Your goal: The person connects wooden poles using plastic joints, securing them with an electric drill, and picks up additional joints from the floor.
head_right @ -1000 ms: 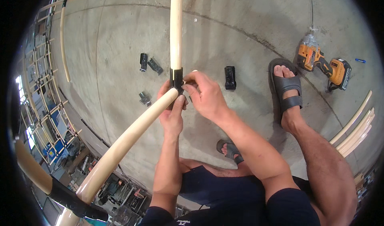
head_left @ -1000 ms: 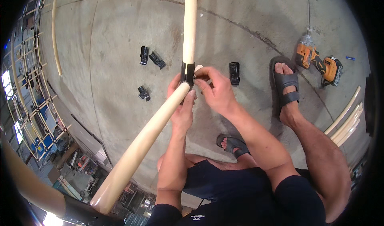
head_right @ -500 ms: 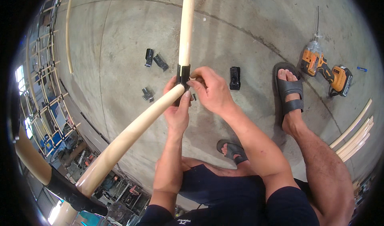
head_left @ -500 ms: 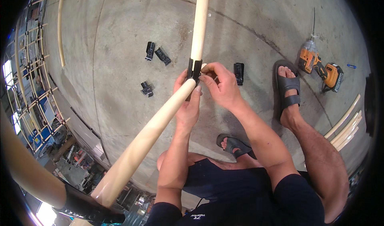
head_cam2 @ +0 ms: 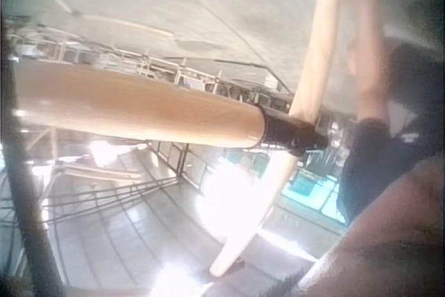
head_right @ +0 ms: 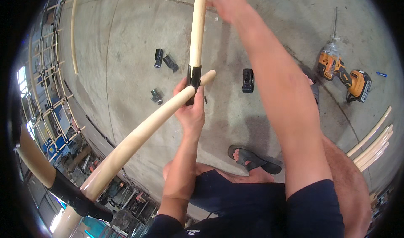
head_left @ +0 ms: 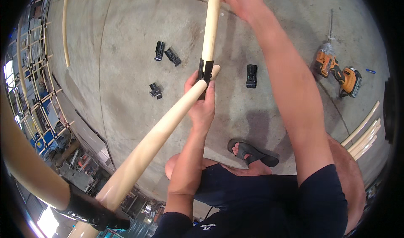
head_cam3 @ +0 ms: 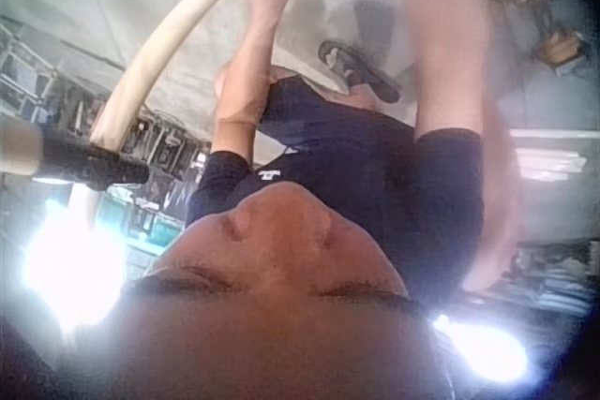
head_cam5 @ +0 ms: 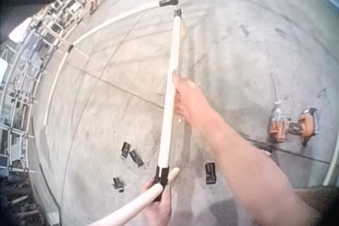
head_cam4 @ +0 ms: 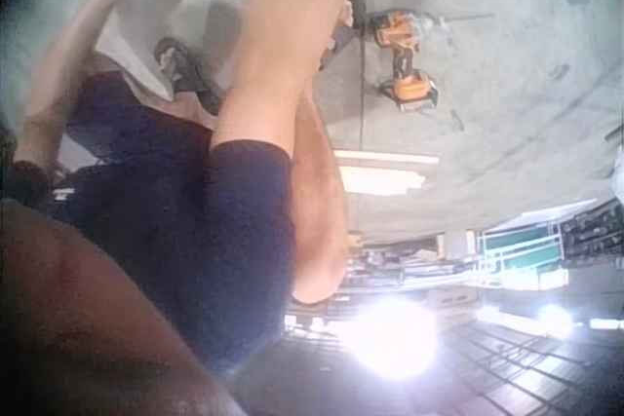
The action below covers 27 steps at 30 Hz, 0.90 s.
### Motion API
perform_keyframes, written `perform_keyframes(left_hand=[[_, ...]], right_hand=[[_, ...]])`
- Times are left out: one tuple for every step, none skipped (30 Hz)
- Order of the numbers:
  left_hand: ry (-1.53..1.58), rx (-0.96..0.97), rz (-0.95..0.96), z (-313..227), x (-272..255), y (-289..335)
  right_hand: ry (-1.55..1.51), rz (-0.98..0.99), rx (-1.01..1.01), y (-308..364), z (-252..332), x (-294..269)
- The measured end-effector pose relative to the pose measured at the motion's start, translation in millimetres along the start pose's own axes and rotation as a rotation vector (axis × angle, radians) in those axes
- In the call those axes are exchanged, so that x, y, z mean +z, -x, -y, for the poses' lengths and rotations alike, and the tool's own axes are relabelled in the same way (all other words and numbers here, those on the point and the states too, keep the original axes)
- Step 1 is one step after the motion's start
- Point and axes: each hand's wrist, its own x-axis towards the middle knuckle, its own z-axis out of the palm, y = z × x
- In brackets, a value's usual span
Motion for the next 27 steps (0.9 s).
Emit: perform_keyframes(left_hand=[[-0.007,0.041,-0.020,1,2,0],[-0.004,0.043,-0.016,-2,6,-1],[-0.002,-0.016,-0.028,-6,11,-1],[-0.007,-0.084,-0.047,-10,12,2],[-0.009,-0.083,-0.046,-10,13,1],[-0.035,-0.023,-0.053,-10,14,1],[-0.061,0.038,-0.059,-10,15,0],[-0.059,0.031,-0.056,-10,14,1],[-0.017,-0.055,-0.074,-9,13,1],[0.025,-0.140,-0.093,-8,11,3],[0.031,-0.139,-0.090,-6,12,1],[-0.003,-0.085,-0.082,-5,13,0],[-0.037,-0.029,-0.076,-4,13,-1],[-0.033,-0.030,-0.075,-5,13,-2],[-0.060,-0.051,-0.067,-7,12,-4],[-0.088,-0.071,-0.058,-9,12,-5],[-0.084,-0.070,-0.061,-14,12,-5],[-0.080,-0.065,-0.056,-19,13,-6],[-0.076,-0.060,-0.050,-23,14,-6],[-0.070,-0.058,-0.055,-23,14,-6],[-0.070,-0.031,-0.080,-20,15,-6],[-0.070,-0.003,-0.105,-18,15,-5],[-0.064,0.000,-0.105,-16,16,-5],[-0.044,-0.011,-0.112,-14,16,-5],[-0.024,-0.022,-0.120,-12,17,-4],[-0.020,-0.026,-0.122,-14,16,-4],[-0.009,-0.065,-0.122,-19,15,-5]], right_hand=[[-0.231,-0.102,0.187,3,19,22],[-0.232,-0.105,0.182,-6,9,22],[0.002,-0.141,0.052,-24,-11,18],[0.236,-0.172,-0.065,-31,-26,16],[0.233,-0.173,-0.064,-31,-28,17],[0.209,-0.190,-0.047,-31,-30,17],[0.185,-0.207,-0.030,-31,-31,17],[0.190,-0.211,-0.026,-27,-30,19],[0.240,-0.215,-0.039,-23,-28,23],[0.290,-0.217,-0.052,-20,-26,26],[0.293,-0.219,-0.057,-22,-26,24],[0.307,-0.223,-0.093,-24,-27,23],[0.321,-0.226,-0.129,-25,-28,22],[0.325,-0.227,-0.131,-26,-30,20],[0.306,-0.210,-0.117,-28,-32,18],[0.287,-0.193,-0.104,-30,-34,17],[0.289,-0.190,-0.107,-30,-35,17],[0.220,-0.183,-0.104,-30,-35,16],[0.151,-0.175,-0.101,-30,-35,16],[0.155,-0.170,-0.106,-31,-35,16],[0.182,-0.163,-0.080,-31,-35,16],[0.209,-0.156,-0.054,-32,-34,16],[0.211,-0.155,-0.060,-35,-34,13],[0.234,-0.105,-0.020,-37,-33,9],[0.256,-0.054,0.020,-39,-31,2],[0.263,-0.052,0.021,-37,-19,-6],[0.648,0.156,0.081,-34,6,-17]])
